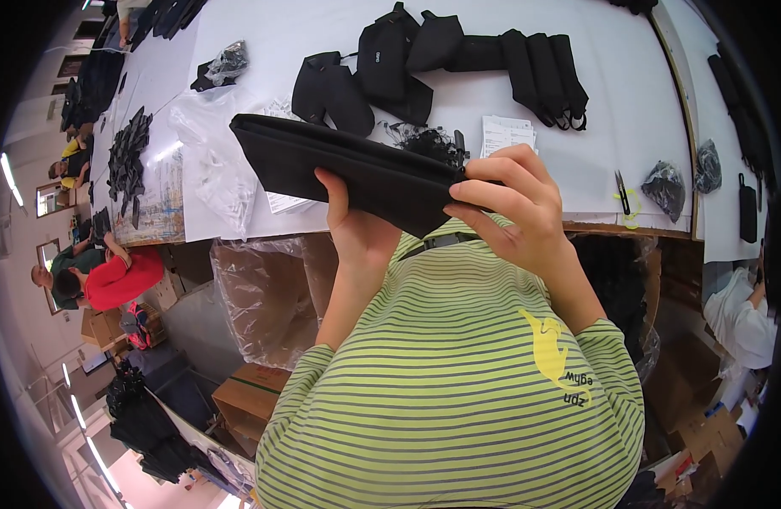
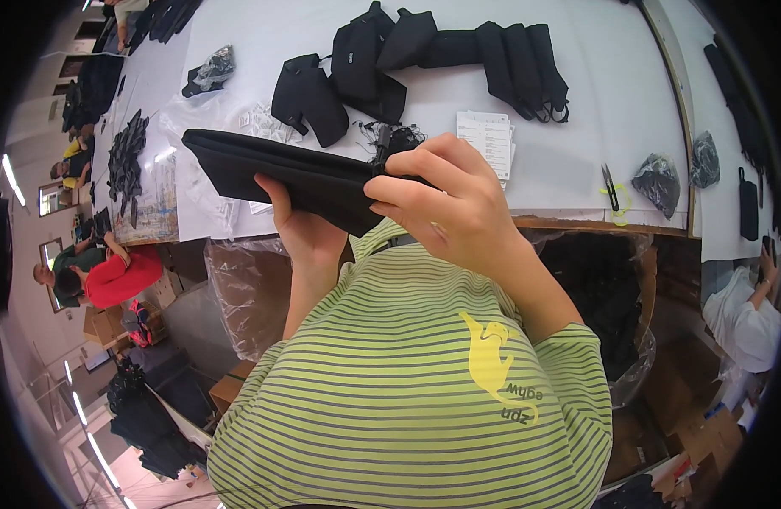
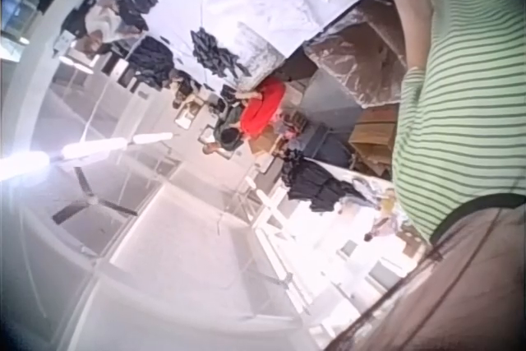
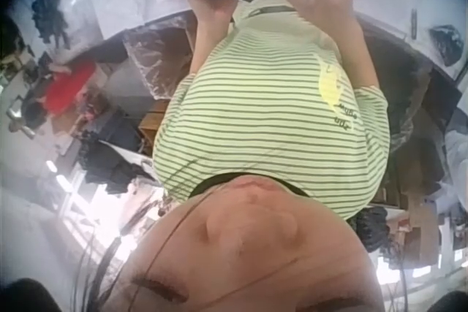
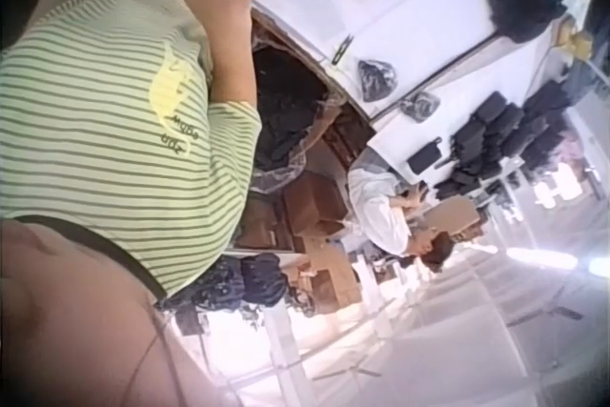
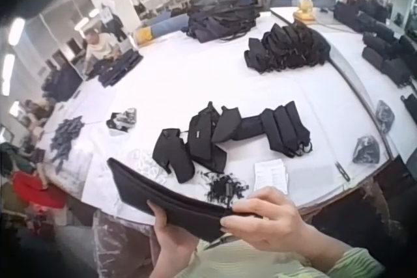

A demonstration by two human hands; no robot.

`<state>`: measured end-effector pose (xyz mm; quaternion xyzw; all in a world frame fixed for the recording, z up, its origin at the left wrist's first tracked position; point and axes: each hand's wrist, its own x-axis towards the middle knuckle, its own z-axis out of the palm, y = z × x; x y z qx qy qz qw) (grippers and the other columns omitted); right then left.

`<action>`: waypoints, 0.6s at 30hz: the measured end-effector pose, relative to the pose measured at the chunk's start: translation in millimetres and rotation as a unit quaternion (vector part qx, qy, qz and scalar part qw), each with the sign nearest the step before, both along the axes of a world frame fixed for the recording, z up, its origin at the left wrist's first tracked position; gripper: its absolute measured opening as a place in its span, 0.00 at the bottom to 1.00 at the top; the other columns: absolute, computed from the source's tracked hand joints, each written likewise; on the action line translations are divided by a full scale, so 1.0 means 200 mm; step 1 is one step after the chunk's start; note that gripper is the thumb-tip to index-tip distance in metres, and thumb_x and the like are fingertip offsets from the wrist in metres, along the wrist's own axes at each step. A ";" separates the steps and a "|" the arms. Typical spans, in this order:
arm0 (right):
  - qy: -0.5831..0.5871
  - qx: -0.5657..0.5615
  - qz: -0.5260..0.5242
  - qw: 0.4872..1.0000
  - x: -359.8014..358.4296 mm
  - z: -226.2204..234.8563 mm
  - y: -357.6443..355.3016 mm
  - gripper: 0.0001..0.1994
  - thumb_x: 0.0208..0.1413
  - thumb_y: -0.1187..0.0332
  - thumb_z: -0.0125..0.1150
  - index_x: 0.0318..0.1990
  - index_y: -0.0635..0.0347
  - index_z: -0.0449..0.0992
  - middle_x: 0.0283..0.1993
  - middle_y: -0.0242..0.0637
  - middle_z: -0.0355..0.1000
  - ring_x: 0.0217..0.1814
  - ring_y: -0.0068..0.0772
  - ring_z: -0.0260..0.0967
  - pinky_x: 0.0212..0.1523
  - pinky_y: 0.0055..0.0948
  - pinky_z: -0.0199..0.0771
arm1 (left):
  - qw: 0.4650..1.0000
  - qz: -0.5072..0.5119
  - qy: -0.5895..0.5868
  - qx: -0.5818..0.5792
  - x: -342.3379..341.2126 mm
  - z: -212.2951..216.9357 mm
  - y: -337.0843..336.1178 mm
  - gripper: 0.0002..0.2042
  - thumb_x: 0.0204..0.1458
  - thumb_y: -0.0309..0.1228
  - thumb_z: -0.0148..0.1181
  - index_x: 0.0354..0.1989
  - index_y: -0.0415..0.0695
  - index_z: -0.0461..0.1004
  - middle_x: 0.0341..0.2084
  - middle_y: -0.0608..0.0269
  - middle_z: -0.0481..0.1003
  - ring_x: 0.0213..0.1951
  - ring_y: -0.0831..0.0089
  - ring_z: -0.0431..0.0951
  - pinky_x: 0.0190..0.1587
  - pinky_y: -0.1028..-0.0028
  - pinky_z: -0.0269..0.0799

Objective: Assembling and organizing small black pouches by adding labels and fasteners.

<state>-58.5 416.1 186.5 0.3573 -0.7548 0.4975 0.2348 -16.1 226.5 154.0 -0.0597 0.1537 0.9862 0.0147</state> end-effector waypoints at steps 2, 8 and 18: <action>0.002 0.009 0.006 1.000 -0.01 0.01 0.00 0.13 0.36 0.72 0.71 0.32 0.52 0.75 0.33 0.29 0.71 0.33 0.36 0.65 0.31 0.30 0.67 | 1.000 -0.002 0.002 -0.001 0.00 0.00 0.00 0.26 0.54 0.55 0.51 0.53 0.49 0.68 0.48 0.67 0.72 0.53 0.68 0.69 0.60 0.64 0.60; -0.006 -0.006 0.013 1.000 -0.01 0.02 0.00 0.15 0.35 0.72 0.72 0.33 0.54 0.74 0.33 0.29 0.71 0.33 0.36 0.65 0.32 0.30 0.67 | 1.000 -0.004 0.005 0.002 0.00 0.00 0.00 0.27 0.54 0.55 0.51 0.53 0.49 0.68 0.48 0.67 0.72 0.53 0.68 0.69 0.60 0.64 0.60; 0.006 0.001 0.035 0.999 -0.03 0.01 0.02 0.19 0.32 0.73 0.75 0.34 0.57 0.72 0.35 0.34 0.73 0.33 0.37 0.66 0.31 0.30 0.68 | 1.000 -0.002 0.015 0.023 0.00 -0.01 -0.01 0.26 0.54 0.55 0.51 0.54 0.48 0.68 0.48 0.66 0.72 0.53 0.67 0.69 0.60 0.63 0.60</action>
